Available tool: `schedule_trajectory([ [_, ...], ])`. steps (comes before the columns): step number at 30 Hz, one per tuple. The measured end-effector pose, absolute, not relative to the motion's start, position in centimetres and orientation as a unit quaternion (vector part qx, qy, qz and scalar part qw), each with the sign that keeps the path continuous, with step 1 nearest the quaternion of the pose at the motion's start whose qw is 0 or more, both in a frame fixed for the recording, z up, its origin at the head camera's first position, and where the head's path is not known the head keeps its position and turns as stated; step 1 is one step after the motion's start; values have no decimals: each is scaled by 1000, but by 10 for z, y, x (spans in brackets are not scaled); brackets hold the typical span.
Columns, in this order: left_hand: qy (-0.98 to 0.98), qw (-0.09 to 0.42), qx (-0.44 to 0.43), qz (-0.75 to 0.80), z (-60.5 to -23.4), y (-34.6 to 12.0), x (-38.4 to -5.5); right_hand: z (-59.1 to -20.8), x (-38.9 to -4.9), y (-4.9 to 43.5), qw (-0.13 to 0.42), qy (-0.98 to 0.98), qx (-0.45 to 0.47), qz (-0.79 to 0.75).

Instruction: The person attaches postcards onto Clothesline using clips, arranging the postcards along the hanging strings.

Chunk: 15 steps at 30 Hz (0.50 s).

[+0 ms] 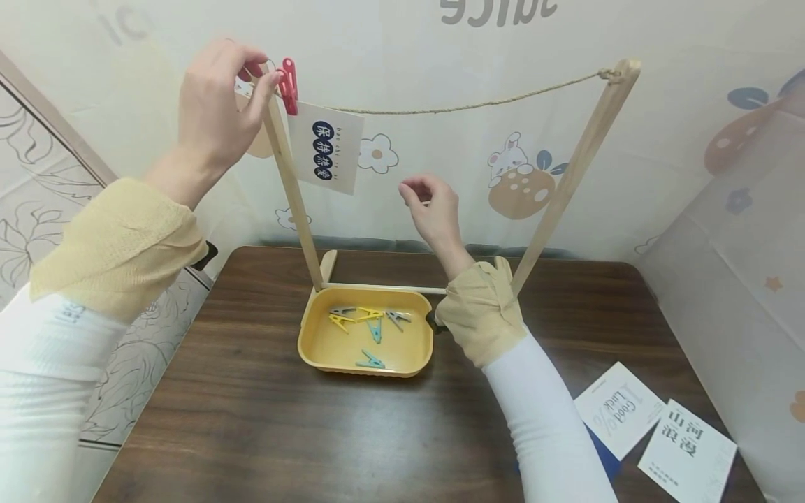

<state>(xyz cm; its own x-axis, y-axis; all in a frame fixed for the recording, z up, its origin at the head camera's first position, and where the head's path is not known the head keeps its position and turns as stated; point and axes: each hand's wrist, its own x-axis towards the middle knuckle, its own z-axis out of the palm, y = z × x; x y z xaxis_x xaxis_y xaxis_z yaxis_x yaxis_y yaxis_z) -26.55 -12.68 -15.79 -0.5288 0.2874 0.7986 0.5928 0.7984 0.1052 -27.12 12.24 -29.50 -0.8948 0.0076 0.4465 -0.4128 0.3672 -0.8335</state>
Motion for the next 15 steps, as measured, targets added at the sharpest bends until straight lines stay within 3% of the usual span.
schedule_trajectory([
  [5,-829,441,-258,-225,-168,-128,-258,-304,-264,128,196,-794,126,562],
  [15,-812,448,-285,-242,-196,-134,-243,-302,-230,133,186,-776,122,591],
])
